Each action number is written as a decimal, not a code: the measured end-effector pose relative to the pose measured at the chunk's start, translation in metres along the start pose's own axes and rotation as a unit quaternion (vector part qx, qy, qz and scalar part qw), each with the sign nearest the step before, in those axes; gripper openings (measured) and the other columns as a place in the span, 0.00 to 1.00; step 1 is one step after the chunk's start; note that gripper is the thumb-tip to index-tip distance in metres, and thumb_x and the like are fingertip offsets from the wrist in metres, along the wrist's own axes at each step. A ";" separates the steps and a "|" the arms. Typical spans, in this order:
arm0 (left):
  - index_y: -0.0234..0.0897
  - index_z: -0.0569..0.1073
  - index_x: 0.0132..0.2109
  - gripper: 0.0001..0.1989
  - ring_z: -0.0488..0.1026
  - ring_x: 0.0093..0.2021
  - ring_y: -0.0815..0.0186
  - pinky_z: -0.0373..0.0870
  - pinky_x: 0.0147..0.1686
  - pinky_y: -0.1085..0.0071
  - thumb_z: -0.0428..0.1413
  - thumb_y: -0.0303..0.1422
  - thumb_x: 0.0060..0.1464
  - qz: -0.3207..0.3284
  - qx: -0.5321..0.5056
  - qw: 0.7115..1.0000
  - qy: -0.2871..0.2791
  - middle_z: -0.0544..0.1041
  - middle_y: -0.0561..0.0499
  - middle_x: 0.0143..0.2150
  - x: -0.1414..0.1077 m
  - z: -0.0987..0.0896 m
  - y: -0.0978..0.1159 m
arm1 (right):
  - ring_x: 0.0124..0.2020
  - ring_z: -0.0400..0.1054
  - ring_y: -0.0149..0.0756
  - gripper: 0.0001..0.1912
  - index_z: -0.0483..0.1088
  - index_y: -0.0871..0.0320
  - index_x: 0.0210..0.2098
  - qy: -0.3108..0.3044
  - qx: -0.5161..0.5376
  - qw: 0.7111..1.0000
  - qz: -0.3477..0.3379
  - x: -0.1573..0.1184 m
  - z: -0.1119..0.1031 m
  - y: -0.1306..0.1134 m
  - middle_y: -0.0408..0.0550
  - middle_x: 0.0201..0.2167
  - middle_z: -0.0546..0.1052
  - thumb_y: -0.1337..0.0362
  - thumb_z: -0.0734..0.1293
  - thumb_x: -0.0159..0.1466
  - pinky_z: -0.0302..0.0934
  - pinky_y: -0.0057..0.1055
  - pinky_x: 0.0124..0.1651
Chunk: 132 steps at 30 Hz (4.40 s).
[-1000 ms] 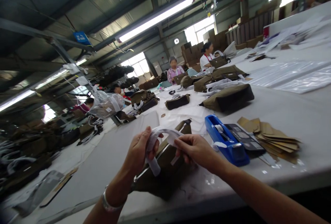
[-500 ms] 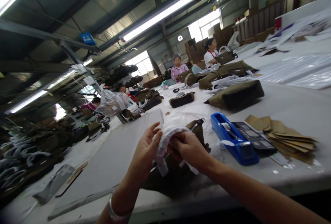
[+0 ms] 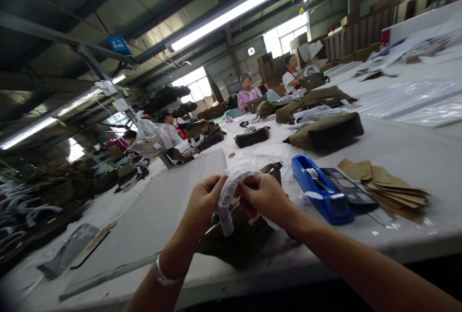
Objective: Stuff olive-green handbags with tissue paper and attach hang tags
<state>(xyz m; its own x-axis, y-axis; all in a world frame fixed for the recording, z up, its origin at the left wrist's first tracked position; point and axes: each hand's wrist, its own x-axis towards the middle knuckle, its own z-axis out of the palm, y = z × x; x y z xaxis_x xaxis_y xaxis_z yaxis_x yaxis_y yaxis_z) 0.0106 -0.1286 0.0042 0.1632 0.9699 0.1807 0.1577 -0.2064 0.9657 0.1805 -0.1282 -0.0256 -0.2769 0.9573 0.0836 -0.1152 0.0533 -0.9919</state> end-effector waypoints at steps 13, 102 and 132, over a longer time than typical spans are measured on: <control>0.34 0.84 0.37 0.11 0.78 0.29 0.68 0.75 0.32 0.76 0.66 0.39 0.57 0.118 0.071 0.986 0.094 0.82 0.50 0.28 -0.001 -0.006 0.039 | 0.51 0.78 0.53 0.24 0.76 0.52 0.54 -0.075 0.009 0.989 -0.128 -0.046 -0.024 -0.024 0.57 0.53 0.80 0.50 0.74 0.61 0.77 0.39 0.45; 0.36 0.80 0.54 0.22 0.71 0.25 0.70 0.69 0.29 0.74 0.51 0.46 0.69 -0.058 0.010 0.984 -0.170 0.83 0.47 0.33 -0.086 0.092 -0.108 | 0.27 0.77 0.32 0.05 0.81 0.52 0.31 0.143 -0.031 0.976 -0.163 -0.111 -0.077 0.071 0.43 0.25 0.81 0.60 0.74 0.64 0.74 0.24 0.35; 0.34 0.72 0.24 0.16 0.71 0.22 0.67 0.59 0.22 0.74 0.49 0.29 0.59 -0.098 0.077 0.983 -0.134 0.73 0.49 0.19 -0.074 0.143 -0.118 | 0.44 0.79 0.33 0.13 0.76 0.53 0.53 0.113 -0.425 0.822 -0.361 -0.115 -0.079 0.112 0.48 0.47 0.83 0.68 0.66 0.70 0.73 0.26 0.48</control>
<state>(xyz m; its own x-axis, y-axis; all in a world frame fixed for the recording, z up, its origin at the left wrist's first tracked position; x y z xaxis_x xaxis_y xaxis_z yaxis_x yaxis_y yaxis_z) 0.1192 -0.1946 -0.1494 0.3615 0.9288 -0.0820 0.3534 -0.0551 0.9338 0.2745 -0.2095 -0.1537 -0.2338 0.6114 0.7560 0.5632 0.7190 -0.4073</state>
